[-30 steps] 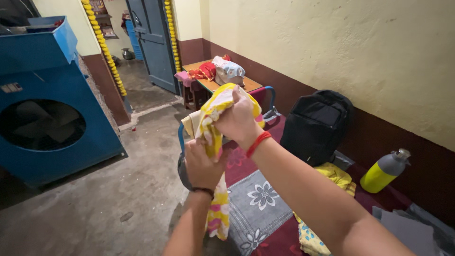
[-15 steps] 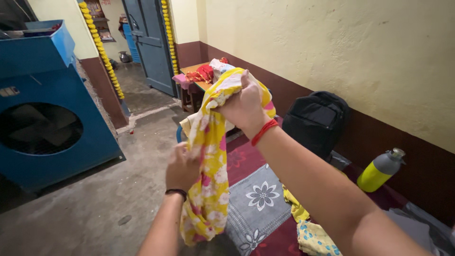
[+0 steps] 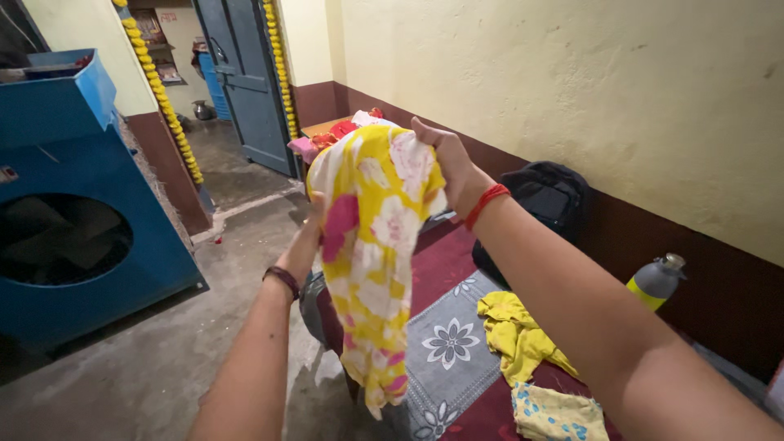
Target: The person folds various garments on a bed and hangs some items on a wall-mounted rack. They handle a black top, a grey shirt, a yellow patterned cloth, and a floral cloth, folding them by hand and placing them in a pile or on the rack.
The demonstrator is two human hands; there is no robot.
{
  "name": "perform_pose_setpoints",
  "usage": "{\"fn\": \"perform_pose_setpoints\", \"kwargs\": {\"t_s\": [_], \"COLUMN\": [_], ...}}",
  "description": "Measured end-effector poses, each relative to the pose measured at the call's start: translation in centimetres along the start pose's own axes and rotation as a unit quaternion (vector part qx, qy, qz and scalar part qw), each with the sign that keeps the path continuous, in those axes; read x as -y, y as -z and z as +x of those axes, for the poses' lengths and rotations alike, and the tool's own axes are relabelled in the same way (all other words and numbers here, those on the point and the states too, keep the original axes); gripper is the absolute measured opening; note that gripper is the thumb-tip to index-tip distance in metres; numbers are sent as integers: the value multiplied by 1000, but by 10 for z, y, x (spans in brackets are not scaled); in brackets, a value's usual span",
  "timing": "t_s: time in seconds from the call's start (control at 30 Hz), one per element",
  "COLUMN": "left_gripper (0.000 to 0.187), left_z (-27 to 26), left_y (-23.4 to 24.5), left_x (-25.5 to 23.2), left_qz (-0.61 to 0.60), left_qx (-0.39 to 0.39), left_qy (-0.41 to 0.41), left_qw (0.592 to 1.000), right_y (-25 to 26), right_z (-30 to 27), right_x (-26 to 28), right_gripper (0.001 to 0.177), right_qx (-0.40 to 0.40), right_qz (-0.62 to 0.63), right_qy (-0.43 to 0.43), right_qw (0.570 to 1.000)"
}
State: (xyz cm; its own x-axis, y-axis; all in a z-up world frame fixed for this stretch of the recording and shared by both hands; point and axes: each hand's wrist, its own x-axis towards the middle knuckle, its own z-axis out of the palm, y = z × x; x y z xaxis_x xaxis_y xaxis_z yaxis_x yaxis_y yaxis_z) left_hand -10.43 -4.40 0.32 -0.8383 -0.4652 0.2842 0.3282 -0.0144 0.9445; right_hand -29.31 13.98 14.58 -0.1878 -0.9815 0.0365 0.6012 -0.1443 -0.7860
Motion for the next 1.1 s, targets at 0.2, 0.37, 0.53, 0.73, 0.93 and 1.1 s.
{"fn": "perform_pose_setpoints", "kwargs": {"t_s": [0.2, 0.37, 0.53, 0.73, 0.93, 1.1], "left_gripper": [60, 44, 42, 30, 20, 21], "left_z": [11, 8, 4, 29, 56, 79], "left_y": [-5, -23, -62, -102, -90, -92], "left_x": [19, 6, -37, -44, -22, 5], "left_qz": [-206, -231, -283, -331, -187, -179], "left_qx": [126, 93, 82, 94, 81, 29], "left_qy": [82, 81, 88, 177, 212, 242], "left_qw": [967, 965, 951, 922, 956, 953], "right_y": [21, 50, 69, 90, 141, 168], "right_z": [-7, -12, -26, -78, -84, -70], "right_x": [5, 20, 13, -101, -77, -38], "right_gripper": [49, 46, 67, 87, 59, 46], "right_qx": [88, 113, 81, 108, 32, -76], "right_qz": [36, 45, 23, 141, -31, -111], "right_qy": [-54, -60, 29, 145, 47, -36], "right_qw": [994, 991, 996, 973, 998, 990]}}
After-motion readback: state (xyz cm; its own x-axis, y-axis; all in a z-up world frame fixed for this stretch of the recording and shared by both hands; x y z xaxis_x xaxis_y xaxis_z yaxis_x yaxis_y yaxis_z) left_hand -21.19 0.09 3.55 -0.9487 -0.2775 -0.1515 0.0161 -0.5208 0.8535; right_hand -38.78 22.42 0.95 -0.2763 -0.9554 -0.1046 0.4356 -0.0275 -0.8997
